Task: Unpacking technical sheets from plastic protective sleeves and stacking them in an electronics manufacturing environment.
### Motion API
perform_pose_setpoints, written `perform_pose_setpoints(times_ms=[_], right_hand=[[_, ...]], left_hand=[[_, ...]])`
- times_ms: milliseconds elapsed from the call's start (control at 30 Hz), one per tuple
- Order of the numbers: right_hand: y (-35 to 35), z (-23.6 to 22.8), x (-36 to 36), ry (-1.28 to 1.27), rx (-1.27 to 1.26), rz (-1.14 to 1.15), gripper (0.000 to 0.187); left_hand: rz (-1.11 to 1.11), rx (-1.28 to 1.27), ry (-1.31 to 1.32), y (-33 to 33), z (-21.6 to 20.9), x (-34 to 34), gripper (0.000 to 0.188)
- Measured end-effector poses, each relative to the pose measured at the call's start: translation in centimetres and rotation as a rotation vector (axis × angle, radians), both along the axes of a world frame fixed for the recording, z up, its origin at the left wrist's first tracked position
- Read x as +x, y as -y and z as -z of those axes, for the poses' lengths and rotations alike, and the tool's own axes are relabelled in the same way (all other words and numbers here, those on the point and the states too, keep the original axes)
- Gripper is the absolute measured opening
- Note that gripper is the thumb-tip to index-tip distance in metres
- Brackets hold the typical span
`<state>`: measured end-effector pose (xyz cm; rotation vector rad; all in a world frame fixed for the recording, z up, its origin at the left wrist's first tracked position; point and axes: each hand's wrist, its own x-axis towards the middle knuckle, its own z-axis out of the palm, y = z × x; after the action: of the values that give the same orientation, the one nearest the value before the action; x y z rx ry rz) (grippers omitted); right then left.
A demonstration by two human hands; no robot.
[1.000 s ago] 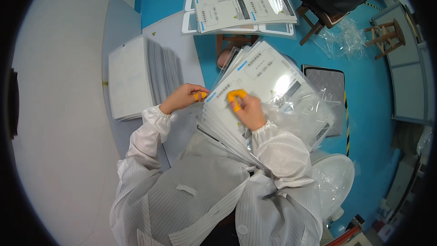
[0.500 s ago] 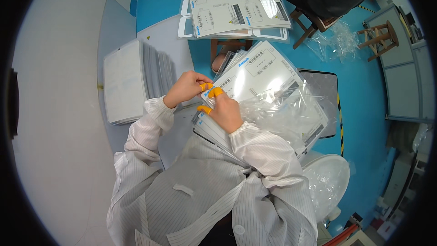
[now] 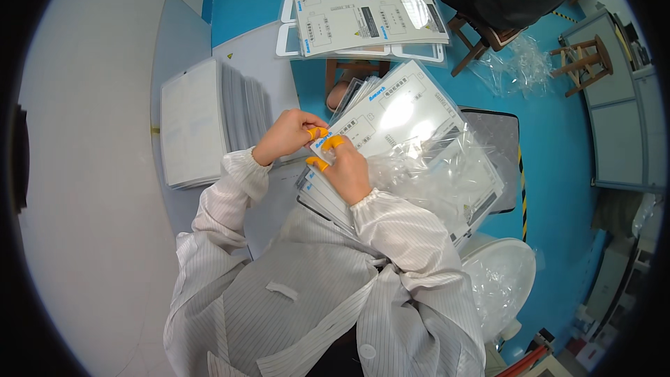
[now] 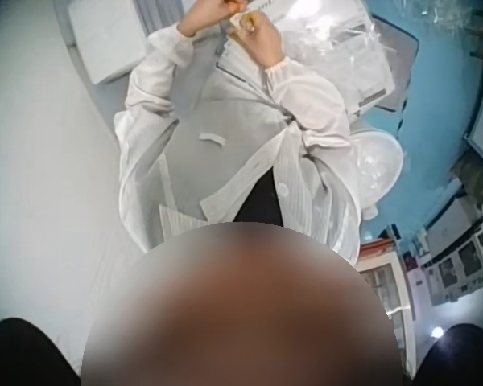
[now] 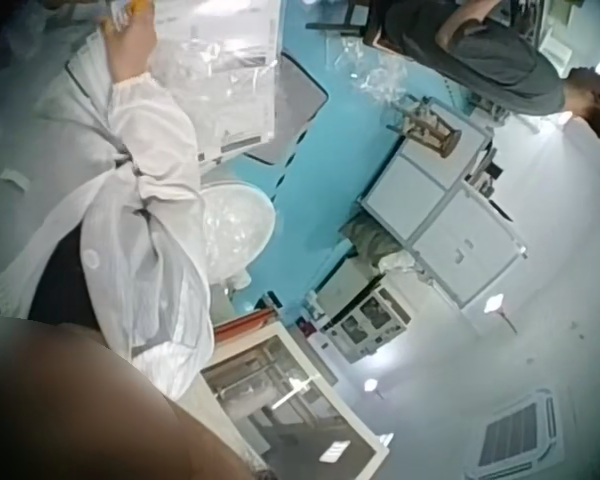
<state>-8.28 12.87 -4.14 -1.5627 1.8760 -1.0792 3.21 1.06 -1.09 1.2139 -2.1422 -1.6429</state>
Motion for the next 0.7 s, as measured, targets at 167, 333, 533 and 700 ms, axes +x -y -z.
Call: perform_pose_setpoints(times_ms=[167, 333, 533, 700], right_hand=[[0.6, 1.4, -1.7, 0.124, -0.03, 0.128, 0.019], [-0.1, 0.8, -0.6, 0.058, 0.003, 0.018, 0.018], [-0.2, 2.1, -1.9, 0.196, 0.047, -0.041, 0.019], [-0.1, -0.2, -7.6, 1.241, -0.21, 0.319, 0.016]], left_hand=[[0.021, -0.018, 0.019, -0.2, -0.2, 0.2, 0.017], [0.005, 0.002, 0.028, -0.1, -0.2, -0.1, 0.016], [0.126, 0.297, -0.19, 0.3, 1.0, 1.7, 0.025], [0.066, 0.502, -0.171, 1.5, 2.7, 2.3, 0.032]])
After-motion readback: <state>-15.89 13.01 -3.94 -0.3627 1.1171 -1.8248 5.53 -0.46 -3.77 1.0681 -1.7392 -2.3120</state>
